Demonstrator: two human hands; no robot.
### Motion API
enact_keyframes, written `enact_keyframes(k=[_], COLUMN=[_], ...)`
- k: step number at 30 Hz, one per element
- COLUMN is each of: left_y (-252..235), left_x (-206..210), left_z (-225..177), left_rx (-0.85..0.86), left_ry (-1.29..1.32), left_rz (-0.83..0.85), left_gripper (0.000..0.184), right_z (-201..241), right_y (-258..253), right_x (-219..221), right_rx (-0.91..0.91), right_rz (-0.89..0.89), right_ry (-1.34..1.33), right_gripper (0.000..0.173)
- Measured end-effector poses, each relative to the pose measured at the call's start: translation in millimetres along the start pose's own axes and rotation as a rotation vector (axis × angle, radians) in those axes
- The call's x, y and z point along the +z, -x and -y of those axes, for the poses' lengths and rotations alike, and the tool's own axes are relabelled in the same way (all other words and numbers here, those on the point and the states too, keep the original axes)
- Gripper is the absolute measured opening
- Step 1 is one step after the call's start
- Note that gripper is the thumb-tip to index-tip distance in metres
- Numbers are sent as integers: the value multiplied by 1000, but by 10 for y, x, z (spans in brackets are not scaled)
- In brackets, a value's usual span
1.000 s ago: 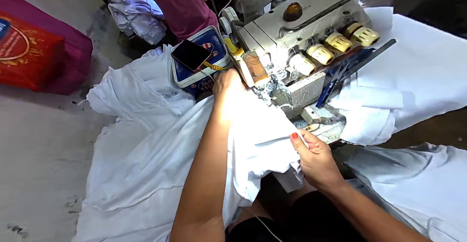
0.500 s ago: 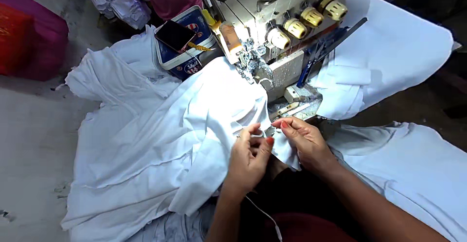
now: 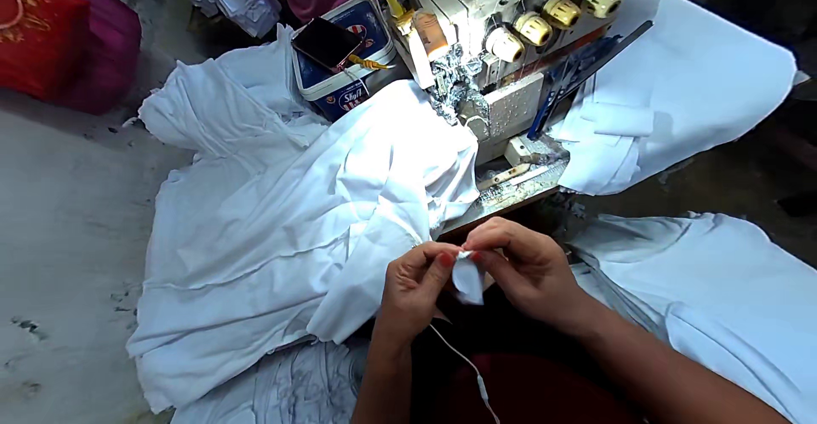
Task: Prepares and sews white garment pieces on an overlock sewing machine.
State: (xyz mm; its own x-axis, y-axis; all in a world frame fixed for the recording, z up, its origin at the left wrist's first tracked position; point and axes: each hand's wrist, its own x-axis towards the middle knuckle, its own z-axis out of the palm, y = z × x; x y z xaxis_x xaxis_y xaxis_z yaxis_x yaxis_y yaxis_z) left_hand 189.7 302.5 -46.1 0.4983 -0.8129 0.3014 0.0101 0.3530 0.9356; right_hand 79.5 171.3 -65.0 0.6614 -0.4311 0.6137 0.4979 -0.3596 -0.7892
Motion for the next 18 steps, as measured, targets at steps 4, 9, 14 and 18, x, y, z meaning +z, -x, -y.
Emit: enact_keyframes(k=[4,9,14,18], left_y=[-17,-36,15,44], left_x=[-56,-188,-219,-220], left_z=[85,152,155,190], left_rx=[41,70,48,65], left_ry=[254,304,331,304], left_rz=[202,399,387,342], left_gripper=[23,17,15,11], right_z=[152,112,54,38], right_y=[-17,23,13,11], right_x=[99,173,131,135], right_rx=[38,136,107,30], right_rz=[31,92,217,218], right_ry=[-218,-407,-302,-134], right_gripper=[9,17,20,25])
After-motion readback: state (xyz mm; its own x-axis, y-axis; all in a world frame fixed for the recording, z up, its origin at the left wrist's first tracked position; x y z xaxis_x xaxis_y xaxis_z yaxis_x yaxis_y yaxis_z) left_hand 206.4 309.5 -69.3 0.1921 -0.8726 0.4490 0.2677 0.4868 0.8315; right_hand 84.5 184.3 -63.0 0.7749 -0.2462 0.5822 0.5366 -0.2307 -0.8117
